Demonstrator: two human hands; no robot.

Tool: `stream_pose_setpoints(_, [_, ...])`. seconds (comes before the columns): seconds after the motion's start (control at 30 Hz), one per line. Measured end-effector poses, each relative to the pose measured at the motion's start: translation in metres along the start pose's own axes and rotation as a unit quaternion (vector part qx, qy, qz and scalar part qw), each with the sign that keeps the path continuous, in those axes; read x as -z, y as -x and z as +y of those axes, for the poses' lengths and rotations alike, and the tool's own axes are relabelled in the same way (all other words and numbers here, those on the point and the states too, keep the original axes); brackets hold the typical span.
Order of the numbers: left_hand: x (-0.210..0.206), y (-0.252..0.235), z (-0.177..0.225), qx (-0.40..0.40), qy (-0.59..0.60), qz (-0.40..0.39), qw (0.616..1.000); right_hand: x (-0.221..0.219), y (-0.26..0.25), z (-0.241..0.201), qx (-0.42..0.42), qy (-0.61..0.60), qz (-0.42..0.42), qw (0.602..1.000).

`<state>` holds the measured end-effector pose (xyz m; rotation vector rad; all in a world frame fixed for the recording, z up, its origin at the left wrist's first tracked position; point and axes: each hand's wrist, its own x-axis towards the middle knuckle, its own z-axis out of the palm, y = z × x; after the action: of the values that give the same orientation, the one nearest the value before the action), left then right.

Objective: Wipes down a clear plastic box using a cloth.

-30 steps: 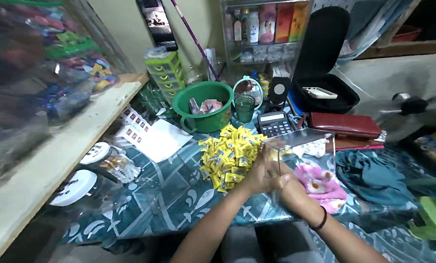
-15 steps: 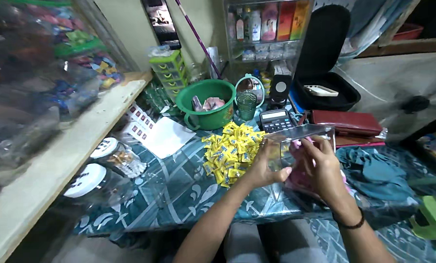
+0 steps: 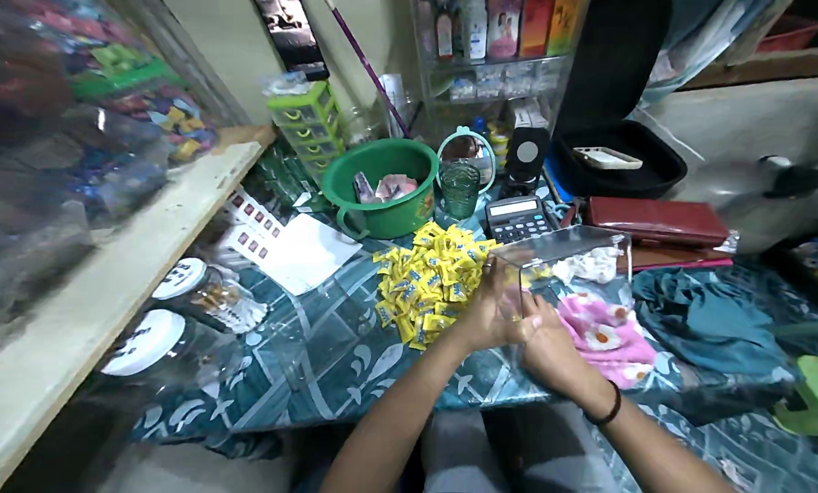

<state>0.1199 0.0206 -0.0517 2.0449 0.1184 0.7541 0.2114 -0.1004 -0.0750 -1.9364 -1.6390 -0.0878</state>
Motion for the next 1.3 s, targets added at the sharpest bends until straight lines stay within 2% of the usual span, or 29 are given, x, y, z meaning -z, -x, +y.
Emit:
stream_pose_setpoints(0.13, [0.001, 0.0, -0.002, -0.017, -0.008, 0.015, 1.0, 0.015, -0.004, 0.002, -0.017, -0.037, -0.109, 0.993])
stream_pose_setpoints(0.23, [0.0, -0.002, 0.0, -0.022, -0.005, 0.027, 0.999, 0.036, 0.008, 0.012, 0.036, -0.086, -0.169, 0.981])
stream_pose_setpoints(0.3, [0.0, -0.003, 0.002, -0.019, 0.003, 0.029, 0.999, 0.057, 0.012, 0.016, 0.038, -0.136, -0.206, 0.968])
stream_pose_setpoints(0.33, [0.0, -0.003, 0.002, -0.017, 0.008, 0.027, 0.999, 0.065, 0.015, 0.015, 0.026, -0.154, -0.165, 0.974])
stream_pose_setpoints(0.4, [0.0, -0.003, 0.001, -0.021, 0.017, 0.027, 0.999, 0.059, 0.013, 0.011, 0.008, -0.121, 0.025, 0.992])
stream_pose_setpoints(0.43, [-0.001, -0.003, 0.001, -0.023, 0.018, 0.028, 0.999, 0.051, 0.007, 0.009, 0.014, -0.097, 0.094, 0.991])
stream_pose_setpoints(0.47, [-0.002, -0.002, 0.002, -0.022, 0.017, 0.029, 0.999, 0.042, 0.002, 0.006, 0.027, -0.087, 0.111, 0.99])
stream_pose_setpoints(0.53, [0.0, -0.001, 0.001, -0.021, 0.01, 0.028, 0.999, 0.02, -0.006, 0.004, 0.075, -0.067, 0.071, 0.992])
stream_pose_setpoints(0.57, [0.001, -0.001, -0.001, -0.024, 0.004, 0.029, 0.999, 0.007, -0.01, 0.008, 0.1, -0.022, 0.069, 0.992])
stream_pose_setpoints(0.67, [0.003, -0.004, -0.003, -0.039, -0.004, 0.02, 0.999, -0.016, -0.015, 0.029, 0.138, 0.161, 0.148, 0.966])
stream_pose_setpoints(0.73, [0.005, -0.004, 0.0, -0.03, 0.008, 0.01, 0.999, -0.017, -0.013, 0.031, 0.075, 0.178, 0.167, 0.967])
stream_pose_setpoints(0.8, [0.005, -0.003, 0.001, -0.023, 0.013, 0.002, 1.0, -0.017, -0.013, 0.032, -0.023, 0.186, 0.178, 0.966])
stream_pose_setpoints(0.87, [0.003, -0.004, 0.0, -0.022, 0.013, 0.005, 1.0, -0.018, -0.017, 0.029, -0.1, 0.23, 0.165, 0.954])
stream_pose_setpoints(0.97, [-0.001, -0.003, -0.001, -0.023, 0.028, 0.023, 0.999, -0.014, -0.013, 0.017, -0.152, 0.248, 0.105, 0.951])
stream_pose_setpoints(1.0, [-0.002, -0.003, -0.001, -0.026, 0.029, 0.032, 0.999, -0.008, -0.011, 0.011, -0.171, 0.224, 0.05, 0.958])
stream_pose_setpoints(1.07, [-0.004, -0.002, -0.004, -0.036, 0.036, 0.04, 0.998, 0.013, -0.013, 0.006, -0.236, 0.137, -0.127, 0.953])
stream_pose_setpoints(1.1, [-0.006, -0.003, -0.005, -0.04, 0.034, 0.043, 0.998, 0.02, -0.015, 0.008, -0.242, 0.11, -0.172, 0.949])
stream_pose_setpoints(1.17, [-0.008, -0.006, -0.006, -0.05, 0.026, 0.046, 0.997, 0.022, -0.013, 0.014, -0.205, 0.087, -0.176, 0.959])
stream_pose_setpoints(1.3, [-0.01, -0.005, -0.01, -0.053, 0.043, 0.04, 0.997, 0.011, 0.002, 0.005, -0.055, 0.018, -0.078, 0.995])
